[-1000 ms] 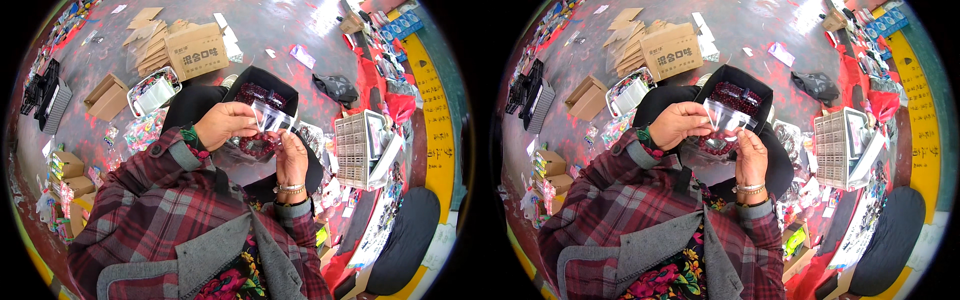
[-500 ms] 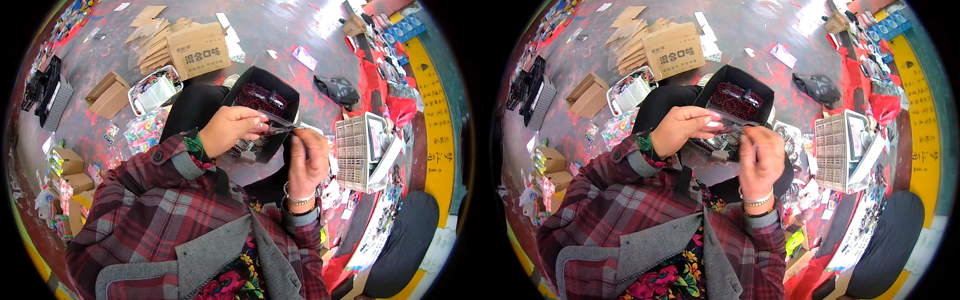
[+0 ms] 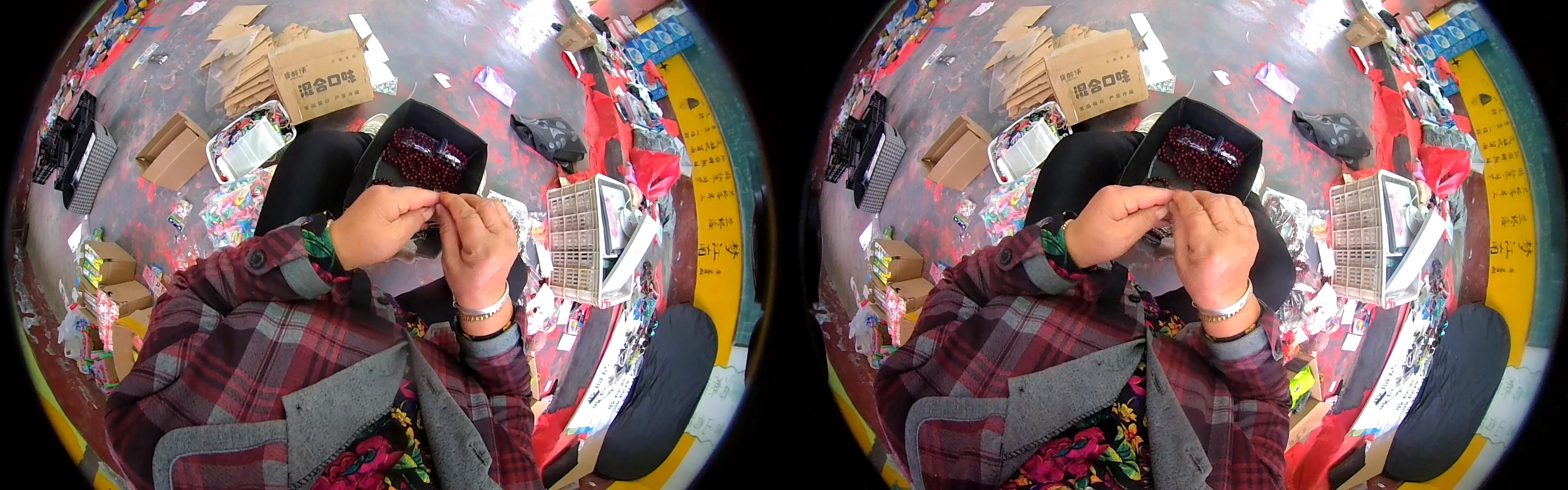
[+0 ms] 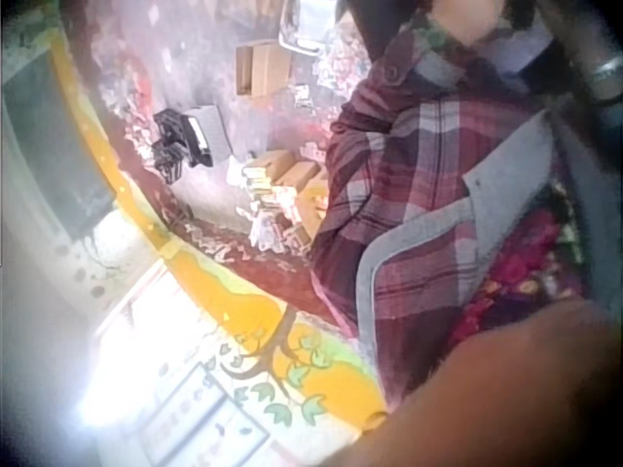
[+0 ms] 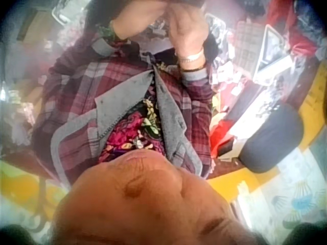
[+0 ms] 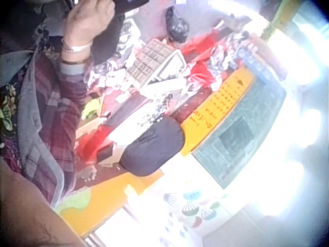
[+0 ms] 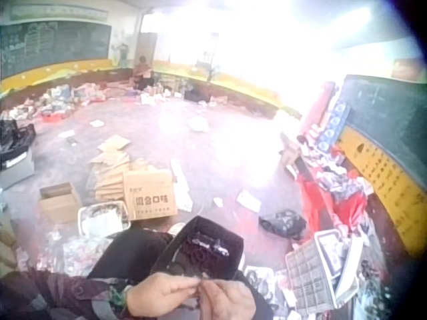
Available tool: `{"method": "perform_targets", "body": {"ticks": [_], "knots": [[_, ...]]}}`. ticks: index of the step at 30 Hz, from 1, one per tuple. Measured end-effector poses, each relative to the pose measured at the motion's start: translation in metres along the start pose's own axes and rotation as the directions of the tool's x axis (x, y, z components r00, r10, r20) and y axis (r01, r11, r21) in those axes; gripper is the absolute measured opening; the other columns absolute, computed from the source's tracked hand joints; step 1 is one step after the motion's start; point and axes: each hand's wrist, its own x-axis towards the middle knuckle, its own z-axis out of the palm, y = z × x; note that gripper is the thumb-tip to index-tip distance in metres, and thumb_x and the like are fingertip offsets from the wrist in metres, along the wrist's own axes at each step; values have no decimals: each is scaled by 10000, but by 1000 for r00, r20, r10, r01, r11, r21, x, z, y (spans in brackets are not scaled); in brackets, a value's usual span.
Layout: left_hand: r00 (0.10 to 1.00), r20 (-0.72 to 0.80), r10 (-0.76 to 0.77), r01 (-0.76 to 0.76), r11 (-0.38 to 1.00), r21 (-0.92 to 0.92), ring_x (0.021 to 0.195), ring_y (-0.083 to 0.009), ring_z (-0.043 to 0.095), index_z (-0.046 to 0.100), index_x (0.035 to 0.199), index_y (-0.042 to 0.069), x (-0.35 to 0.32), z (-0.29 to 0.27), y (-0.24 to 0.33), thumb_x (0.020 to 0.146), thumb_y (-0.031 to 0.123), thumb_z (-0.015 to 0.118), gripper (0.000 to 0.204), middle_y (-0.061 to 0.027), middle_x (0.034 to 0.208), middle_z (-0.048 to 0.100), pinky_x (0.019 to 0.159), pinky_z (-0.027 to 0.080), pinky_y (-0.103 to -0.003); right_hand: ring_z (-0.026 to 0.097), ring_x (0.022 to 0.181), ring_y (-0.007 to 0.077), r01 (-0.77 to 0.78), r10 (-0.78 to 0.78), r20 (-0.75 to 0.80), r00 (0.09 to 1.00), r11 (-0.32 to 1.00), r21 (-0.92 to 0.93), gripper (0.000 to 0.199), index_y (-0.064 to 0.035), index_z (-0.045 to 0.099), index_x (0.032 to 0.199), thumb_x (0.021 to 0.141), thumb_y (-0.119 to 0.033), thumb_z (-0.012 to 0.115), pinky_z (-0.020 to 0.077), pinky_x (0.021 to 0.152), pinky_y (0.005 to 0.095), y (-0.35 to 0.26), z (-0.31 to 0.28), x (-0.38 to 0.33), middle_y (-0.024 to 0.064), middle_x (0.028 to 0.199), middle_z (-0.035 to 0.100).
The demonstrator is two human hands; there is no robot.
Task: The person sits on the floor and wipes red beaded bracelets with a cloth. They then place the bracelets into small clear plastic bags and seal them. The person repeats this process for multiple bracelets, placing the finished packages into a black tray.
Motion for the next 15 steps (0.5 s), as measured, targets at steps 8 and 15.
{"method": "perform_targets", "body": {"ticks": [8,15], "knots": [[996,24,82,-84,921,381,734,-299,602,561,1010,-4,1,1,10,845,76,478,201,-199,795,595,619,472,-346,522,735,191,256,-203,179,963,899,-356,261,0,585,868,643,-123,541,392,641,311,-7,-2,0,60,777,527],[995,25,93,-96,931,353,686,-356,595,573,968,1,0,1,10,828,91,485,188,-204,757,588,579,474,-371,538,691,224,161,-145,102,984,972,-170,199,-17,591,815,620,-10,634,438,616,315,-5,-2,2,69,769,558]]}}
